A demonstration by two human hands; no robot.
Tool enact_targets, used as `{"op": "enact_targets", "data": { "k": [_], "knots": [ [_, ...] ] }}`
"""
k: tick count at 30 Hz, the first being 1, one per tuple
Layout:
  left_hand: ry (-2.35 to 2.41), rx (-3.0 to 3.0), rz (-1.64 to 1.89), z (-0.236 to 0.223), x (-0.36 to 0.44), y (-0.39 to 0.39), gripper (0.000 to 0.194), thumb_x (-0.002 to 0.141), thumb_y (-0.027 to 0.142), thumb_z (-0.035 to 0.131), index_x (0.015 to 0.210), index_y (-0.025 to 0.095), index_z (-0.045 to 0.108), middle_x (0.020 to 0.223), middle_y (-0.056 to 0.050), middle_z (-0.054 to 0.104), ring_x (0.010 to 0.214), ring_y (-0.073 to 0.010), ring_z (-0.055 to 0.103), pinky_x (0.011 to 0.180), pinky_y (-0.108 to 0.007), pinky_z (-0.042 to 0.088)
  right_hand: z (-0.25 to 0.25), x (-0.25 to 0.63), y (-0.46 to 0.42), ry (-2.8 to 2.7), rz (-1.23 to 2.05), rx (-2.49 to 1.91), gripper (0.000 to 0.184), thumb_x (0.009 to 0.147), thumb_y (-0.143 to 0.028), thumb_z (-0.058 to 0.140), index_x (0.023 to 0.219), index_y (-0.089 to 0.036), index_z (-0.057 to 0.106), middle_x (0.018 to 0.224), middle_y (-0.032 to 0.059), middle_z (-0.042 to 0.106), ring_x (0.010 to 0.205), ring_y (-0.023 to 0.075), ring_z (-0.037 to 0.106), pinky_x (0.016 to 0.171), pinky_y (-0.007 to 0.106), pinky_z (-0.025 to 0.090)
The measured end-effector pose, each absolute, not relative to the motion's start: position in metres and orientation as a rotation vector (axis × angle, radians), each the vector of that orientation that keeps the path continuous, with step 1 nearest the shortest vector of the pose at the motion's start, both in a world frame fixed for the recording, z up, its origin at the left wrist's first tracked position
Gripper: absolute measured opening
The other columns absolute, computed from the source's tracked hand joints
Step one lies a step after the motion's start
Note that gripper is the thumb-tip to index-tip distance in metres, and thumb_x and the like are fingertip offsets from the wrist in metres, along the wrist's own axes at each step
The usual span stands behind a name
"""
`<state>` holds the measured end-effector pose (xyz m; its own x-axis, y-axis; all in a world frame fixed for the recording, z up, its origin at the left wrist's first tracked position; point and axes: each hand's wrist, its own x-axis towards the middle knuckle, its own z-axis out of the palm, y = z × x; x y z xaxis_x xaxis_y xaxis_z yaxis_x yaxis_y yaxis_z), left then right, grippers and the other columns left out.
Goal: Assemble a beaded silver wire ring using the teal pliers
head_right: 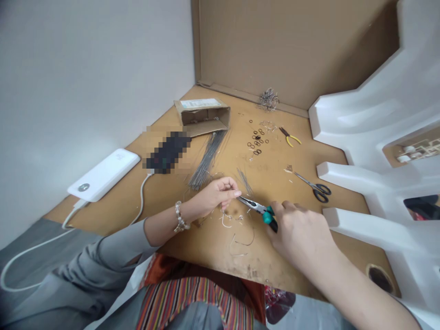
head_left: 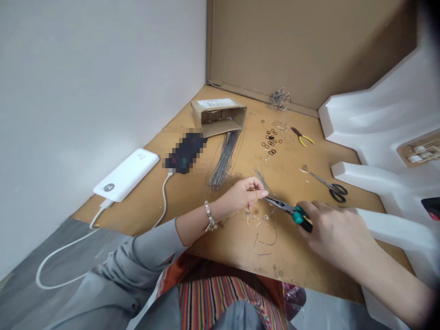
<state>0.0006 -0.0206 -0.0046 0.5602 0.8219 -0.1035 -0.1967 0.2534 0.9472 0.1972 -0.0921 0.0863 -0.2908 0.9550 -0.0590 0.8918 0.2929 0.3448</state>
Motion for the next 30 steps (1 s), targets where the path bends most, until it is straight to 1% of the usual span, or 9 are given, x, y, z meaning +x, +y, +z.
{"op": "enact_targets", "data": {
  "k": [6,9,12,18,22,27,30],
  "knots": [
    [0.703,1.095,0.749,-0.007,0.000,-0.020,0.023,0.079,0.033,0.062,0.078,0.017,0.046,0.053,0.009,0.041,0.042,-0.0025,0.038,0.043,-0.016,0.031,0.091,0.197,-0.090,2.258,0.242,1.701,0.018,0.079,-0.034,0.049,0.082,-0.022,0.062,0.062,0.0014,0.063,0.046,0.0165,0.053,0.048,0.028,0.013],
    [0.688,1.065,0.753,-0.007,0.000,-0.021,0.025,0.079,0.034,0.062,0.077,0.017,0.045,0.053,0.010,0.039,0.041,-0.0024,0.037,0.043,-0.016,0.029,0.092,0.196,-0.090,2.264,0.303,1.701,0.017,0.078,-0.032,0.050,0.080,-0.021,0.062,0.062,0.0021,0.062,0.048,0.0163,0.053,0.048,0.028,0.013],
    [0.686,1.059,0.760,-0.005,0.000,-0.021,0.025,0.078,0.034,0.063,0.076,0.017,0.045,0.052,0.010,0.040,0.042,-0.0027,0.038,0.044,-0.016,0.031,0.090,0.197,-0.092,2.289,0.385,1.686,0.016,0.077,-0.030,0.051,0.080,-0.019,0.062,0.064,0.0032,0.061,0.050,0.0158,0.054,0.047,0.028,0.013],
    [0.694,1.014,0.766,0.000,0.001,-0.023,0.014,0.078,0.023,0.057,0.076,0.017,0.046,0.053,0.009,0.042,0.041,-0.0027,0.039,0.043,-0.016,0.031,0.088,0.201,-0.095,2.311,0.437,1.666,0.017,0.078,-0.031,0.051,0.079,-0.018,0.062,0.063,0.0033,0.060,0.051,0.0154,0.053,0.047,0.028,0.013],
    [0.678,0.981,0.782,0.000,0.001,-0.022,0.007,0.076,0.017,0.054,0.076,0.016,0.047,0.053,0.008,0.042,0.044,-0.0033,0.040,0.043,-0.016,0.032,0.089,0.199,-0.093,2.293,0.423,1.702,0.019,0.078,-0.030,0.050,0.082,-0.019,0.064,0.064,0.0034,0.061,0.048,0.0147,0.051,0.046,0.028,0.013],
    [0.692,1.018,0.791,0.002,0.001,-0.022,0.006,0.076,0.013,0.052,0.077,0.016,0.047,0.053,0.008,0.043,0.044,-0.0034,0.039,0.044,-0.016,0.032,0.089,0.199,-0.091,2.316,0.414,1.699,0.019,0.077,-0.030,0.051,0.084,-0.019,0.064,0.067,0.0039,0.062,0.057,0.0177,0.056,0.048,0.027,0.014],
    [0.702,1.018,0.785,0.003,0.001,-0.023,0.007,0.075,0.011,0.050,0.076,0.016,0.046,0.054,0.008,0.043,0.044,-0.0032,0.040,0.044,-0.016,0.031,0.088,0.200,-0.092,2.314,0.433,1.689,0.019,0.078,-0.031,0.052,0.086,-0.019,0.064,0.068,0.0041,0.062,0.058,0.0186,0.057,0.049,0.027,0.015]
  ]
}}
